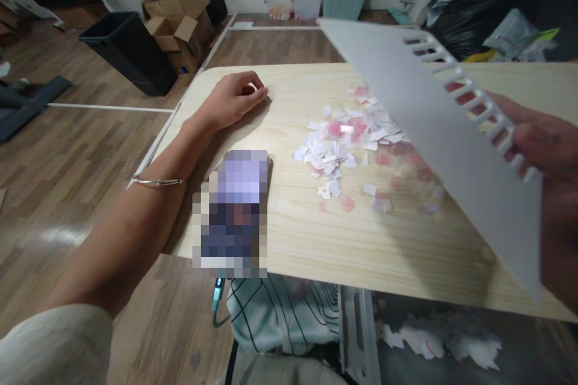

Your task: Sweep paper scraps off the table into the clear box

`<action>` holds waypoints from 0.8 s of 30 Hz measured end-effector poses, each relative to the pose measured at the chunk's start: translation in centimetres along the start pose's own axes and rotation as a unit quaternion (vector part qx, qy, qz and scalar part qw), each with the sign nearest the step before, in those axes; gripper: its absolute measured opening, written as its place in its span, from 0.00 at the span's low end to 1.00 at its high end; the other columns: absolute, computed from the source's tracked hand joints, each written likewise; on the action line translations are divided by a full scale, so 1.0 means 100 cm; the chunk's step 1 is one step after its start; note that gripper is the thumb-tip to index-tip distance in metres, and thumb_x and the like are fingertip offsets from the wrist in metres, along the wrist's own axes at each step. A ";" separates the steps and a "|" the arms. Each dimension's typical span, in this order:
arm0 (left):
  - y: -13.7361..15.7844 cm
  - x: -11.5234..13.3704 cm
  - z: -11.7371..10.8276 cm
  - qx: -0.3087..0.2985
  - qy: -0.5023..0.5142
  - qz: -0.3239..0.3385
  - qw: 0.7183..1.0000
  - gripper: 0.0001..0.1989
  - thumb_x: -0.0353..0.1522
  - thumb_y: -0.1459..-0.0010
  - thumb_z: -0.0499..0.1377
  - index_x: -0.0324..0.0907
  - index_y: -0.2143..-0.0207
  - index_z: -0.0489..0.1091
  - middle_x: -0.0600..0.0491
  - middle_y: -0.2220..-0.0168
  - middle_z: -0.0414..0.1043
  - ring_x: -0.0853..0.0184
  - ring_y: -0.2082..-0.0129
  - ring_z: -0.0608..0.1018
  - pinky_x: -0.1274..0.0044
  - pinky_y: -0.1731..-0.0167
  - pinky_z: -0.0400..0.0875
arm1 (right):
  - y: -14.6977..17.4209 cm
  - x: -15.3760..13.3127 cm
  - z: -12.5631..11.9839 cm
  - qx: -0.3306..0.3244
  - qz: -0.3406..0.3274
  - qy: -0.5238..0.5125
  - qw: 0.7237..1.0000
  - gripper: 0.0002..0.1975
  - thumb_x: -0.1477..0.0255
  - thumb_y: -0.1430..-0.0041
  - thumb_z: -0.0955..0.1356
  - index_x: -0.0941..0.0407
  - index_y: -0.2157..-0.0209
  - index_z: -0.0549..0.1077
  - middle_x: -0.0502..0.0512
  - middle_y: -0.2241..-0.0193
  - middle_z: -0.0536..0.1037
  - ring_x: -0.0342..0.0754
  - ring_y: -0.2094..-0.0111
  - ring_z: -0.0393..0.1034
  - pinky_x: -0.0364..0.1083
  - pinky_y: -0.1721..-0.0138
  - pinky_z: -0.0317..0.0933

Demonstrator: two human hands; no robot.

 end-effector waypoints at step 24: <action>0.003 0.007 0.000 -0.003 -0.009 -0.012 1.000 0.11 0.40 0.35 0.64 0.43 0.67 0.73 0.54 0.76 0.65 0.64 0.70 0.70 0.69 0.68 0.59 | -0.003 0.025 -0.003 0.041 0.104 -0.234 0.966 0.15 0.77 0.53 0.72 0.48 0.63 0.80 0.50 0.67 0.78 0.47 0.77 0.71 0.48 0.78 0.64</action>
Point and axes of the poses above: each hand's wrist, its own y-axis away from the middle knuckle, its own z-axis out of the palm, x = y × z, the point moved 7 cm from there along -y, towards the middle knuckle
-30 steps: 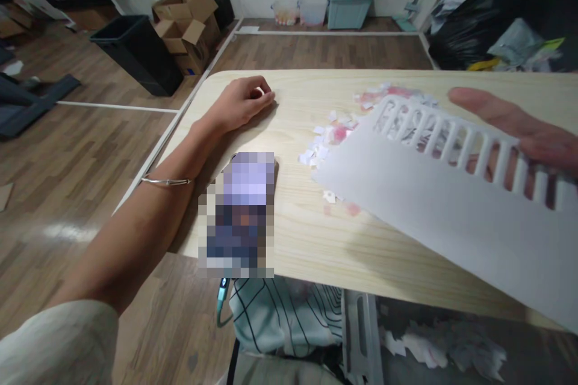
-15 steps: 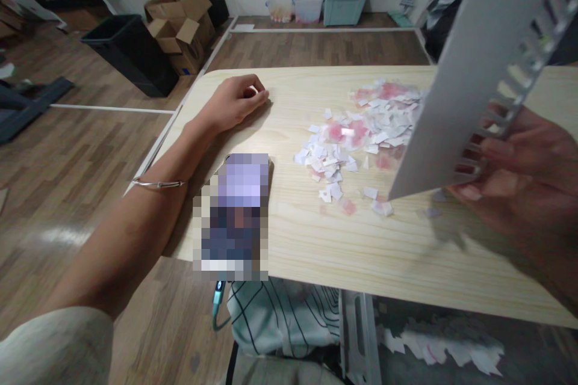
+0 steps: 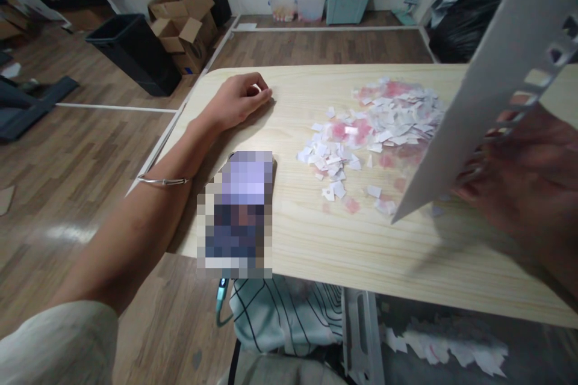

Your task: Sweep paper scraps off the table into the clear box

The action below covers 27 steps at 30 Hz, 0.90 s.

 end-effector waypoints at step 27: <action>0.002 0.006 0.000 -0.020 -0.028 -0.022 0.999 0.08 0.35 0.30 0.62 0.42 0.65 0.73 0.55 0.73 0.70 0.68 0.70 0.67 0.69 0.67 0.59 | -0.002 0.002 0.003 -0.018 -0.019 -0.055 0.998 0.16 0.78 0.61 0.77 0.47 0.67 0.83 0.48 0.74 0.78 0.48 0.80 0.70 0.47 0.84 0.61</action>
Point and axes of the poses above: each hand's wrist, its own y-axis away from the middle knuckle, its own z-axis out of the palm, x = y × z, the point moved 7 cm from there along -y, towards the middle knuckle
